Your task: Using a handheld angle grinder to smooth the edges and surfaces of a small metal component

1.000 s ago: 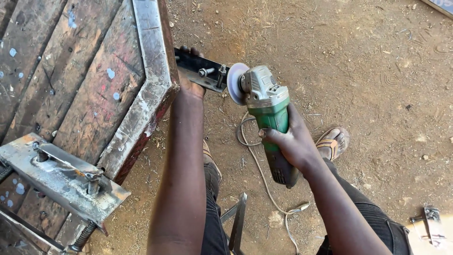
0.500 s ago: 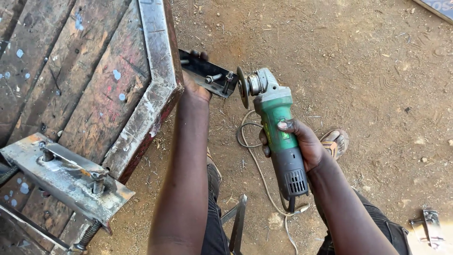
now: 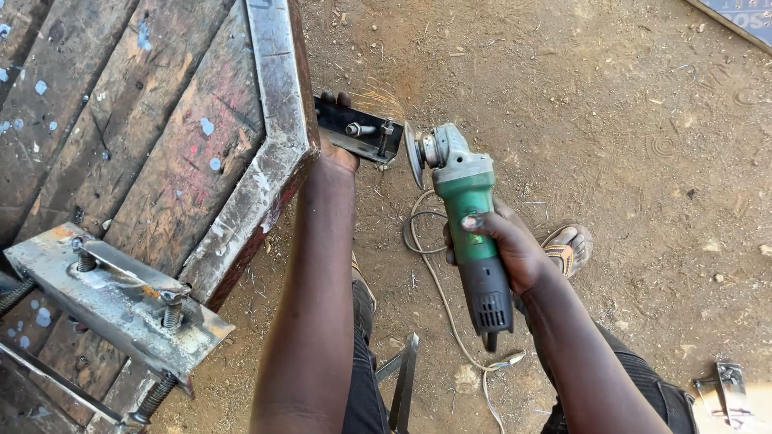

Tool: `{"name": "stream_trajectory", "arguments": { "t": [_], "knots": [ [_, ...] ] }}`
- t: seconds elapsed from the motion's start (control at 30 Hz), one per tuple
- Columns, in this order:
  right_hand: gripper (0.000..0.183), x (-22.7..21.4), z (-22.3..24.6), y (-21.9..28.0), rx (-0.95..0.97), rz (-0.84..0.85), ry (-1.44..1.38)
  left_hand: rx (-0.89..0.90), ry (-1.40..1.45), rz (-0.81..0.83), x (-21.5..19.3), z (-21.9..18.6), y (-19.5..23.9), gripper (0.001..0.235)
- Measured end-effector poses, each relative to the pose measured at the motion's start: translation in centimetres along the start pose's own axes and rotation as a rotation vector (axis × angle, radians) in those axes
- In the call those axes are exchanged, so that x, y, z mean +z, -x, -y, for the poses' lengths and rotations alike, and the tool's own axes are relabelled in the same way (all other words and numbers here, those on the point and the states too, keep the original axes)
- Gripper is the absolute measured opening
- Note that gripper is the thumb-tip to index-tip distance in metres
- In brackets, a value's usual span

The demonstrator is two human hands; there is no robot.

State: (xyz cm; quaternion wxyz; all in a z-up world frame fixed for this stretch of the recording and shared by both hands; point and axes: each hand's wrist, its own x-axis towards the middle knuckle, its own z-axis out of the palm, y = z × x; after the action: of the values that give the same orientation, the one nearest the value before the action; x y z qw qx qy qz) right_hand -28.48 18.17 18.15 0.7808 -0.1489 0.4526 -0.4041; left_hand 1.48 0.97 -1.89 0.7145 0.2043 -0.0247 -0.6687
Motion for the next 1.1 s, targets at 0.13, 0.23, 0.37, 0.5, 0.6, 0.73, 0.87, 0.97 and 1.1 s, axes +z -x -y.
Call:
{"name": "stream_trajectory", "arguments": {
  "t": [0.13, 0.23, 0.37, 0.5, 0.6, 0.73, 0.87, 0.97, 1.1],
  "knots": [
    [0.063, 0.4, 1.1, 0.1, -0.105, -0.118, 0.324, 0.018, -0.027, 0.068, 0.0, 0.1, 0.4, 0.035],
    [0.07, 1.2, 2.1, 0.2, -0.173, -0.148, 0.564, 0.052, 0.007, 0.141, -1.5, 0.3, -0.7, 0.04],
    [0.066, 2.0, 3.1, 0.7, -0.202, -0.15, 0.778, 0.084, -0.089, 0.209, -4.1, 0.1, -2.4, 0.04],
    [0.066, 2.5, 3.3, 1.1, -0.173, -0.144, 0.688, 0.084, -0.008, 0.51, -3.4, 1.3, -3.4, 0.049],
    [0.06, 3.0, 3.3, 1.5, -0.143, -0.139, 0.708, 0.158, -0.039, 0.577, -6.1, 2.1, -4.9, 0.052],
    [0.074, 0.9, 3.3, 0.0, -0.091, -0.145, 0.752, 0.25, -0.166, 0.637, -6.9, -0.5, -6.1, 0.052],
    [0.071, 1.7, 3.1, 0.1, -0.117, -0.137, 0.612, 0.097, -0.092, 0.586, -1.5, -1.9, -1.6, 0.06],
    [0.063, 2.6, 4.0, 0.6, -0.137, -0.14, 0.694, 0.188, -0.15, 0.447, -1.9, -0.4, -2.4, 0.05],
    [0.054, 2.0, 4.6, 0.9, -0.134, -0.125, 0.807, 0.164, -0.194, 0.534, 0.1, -2.1, -0.2, 0.063]
  ]
}}
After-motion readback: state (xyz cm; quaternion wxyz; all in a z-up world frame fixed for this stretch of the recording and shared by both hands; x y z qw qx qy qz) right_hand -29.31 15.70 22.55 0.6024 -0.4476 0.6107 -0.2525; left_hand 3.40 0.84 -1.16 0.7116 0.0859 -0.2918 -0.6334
